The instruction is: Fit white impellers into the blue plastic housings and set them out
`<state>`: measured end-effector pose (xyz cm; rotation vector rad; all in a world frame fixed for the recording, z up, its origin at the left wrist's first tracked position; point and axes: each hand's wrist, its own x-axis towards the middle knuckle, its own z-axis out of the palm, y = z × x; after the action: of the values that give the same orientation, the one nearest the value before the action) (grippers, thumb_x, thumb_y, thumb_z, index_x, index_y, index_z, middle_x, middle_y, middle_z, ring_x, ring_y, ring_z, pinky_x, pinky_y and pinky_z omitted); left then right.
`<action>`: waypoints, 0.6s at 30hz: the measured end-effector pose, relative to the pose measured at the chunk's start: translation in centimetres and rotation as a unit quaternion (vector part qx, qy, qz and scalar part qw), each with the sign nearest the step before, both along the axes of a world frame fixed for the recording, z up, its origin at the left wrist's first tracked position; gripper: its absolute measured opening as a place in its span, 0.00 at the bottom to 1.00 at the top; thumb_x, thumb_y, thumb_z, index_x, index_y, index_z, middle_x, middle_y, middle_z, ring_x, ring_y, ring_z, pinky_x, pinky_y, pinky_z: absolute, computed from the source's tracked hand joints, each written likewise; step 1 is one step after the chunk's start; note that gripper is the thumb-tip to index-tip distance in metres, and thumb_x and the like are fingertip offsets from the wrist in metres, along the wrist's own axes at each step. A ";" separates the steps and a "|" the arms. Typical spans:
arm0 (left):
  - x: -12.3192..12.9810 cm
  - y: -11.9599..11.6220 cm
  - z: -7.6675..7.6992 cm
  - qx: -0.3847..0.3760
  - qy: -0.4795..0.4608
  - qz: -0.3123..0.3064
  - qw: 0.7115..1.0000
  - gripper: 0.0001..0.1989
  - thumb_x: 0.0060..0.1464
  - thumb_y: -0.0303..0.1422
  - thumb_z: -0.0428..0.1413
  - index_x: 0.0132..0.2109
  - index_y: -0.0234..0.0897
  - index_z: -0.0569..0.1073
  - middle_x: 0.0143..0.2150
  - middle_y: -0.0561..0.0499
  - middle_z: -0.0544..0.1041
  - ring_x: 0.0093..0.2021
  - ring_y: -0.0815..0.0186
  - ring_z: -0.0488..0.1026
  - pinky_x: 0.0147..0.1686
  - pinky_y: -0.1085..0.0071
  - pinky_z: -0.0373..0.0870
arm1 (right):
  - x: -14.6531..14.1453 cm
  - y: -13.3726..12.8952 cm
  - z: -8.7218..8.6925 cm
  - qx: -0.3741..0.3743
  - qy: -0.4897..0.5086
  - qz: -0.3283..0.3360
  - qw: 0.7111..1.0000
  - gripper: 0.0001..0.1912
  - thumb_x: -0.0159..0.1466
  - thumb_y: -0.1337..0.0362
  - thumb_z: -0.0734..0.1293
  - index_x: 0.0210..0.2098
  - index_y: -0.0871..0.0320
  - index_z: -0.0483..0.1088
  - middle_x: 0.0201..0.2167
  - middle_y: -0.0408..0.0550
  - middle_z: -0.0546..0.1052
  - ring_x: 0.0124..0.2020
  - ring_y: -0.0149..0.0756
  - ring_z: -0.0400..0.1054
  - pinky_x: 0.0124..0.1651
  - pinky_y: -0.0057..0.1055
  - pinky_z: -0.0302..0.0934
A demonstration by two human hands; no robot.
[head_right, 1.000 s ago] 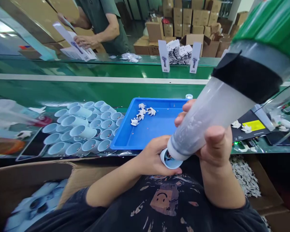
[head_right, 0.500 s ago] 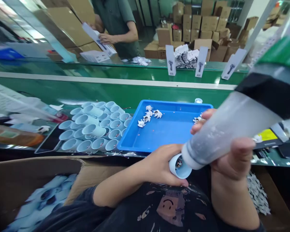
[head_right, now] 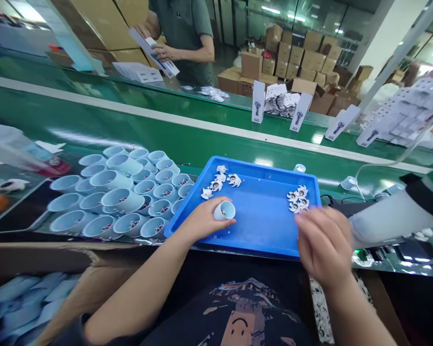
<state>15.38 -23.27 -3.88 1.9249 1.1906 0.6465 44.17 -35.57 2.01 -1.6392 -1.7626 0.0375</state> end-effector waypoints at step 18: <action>0.6 -0.4 1.0 0.013 0.081 -0.076 0.994 0.21 0.44 0.42 0.64 0.45 0.41 0.72 0.45 0.48 0.77 0.45 0.52 0.74 0.42 0.62 0.69 | -8.3 11.2 -6.2 -0.395 -0.283 -0.011 0.874 0.29 0.69 0.56 0.67 0.64 0.57 0.56 0.66 0.55 0.47 0.65 0.56 0.42 0.65 0.58 0.43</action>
<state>16.01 -23.68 -2.89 2.0986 1.1241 0.4341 35.88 -24.34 -4.24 -2.4323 -2.3554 0.3404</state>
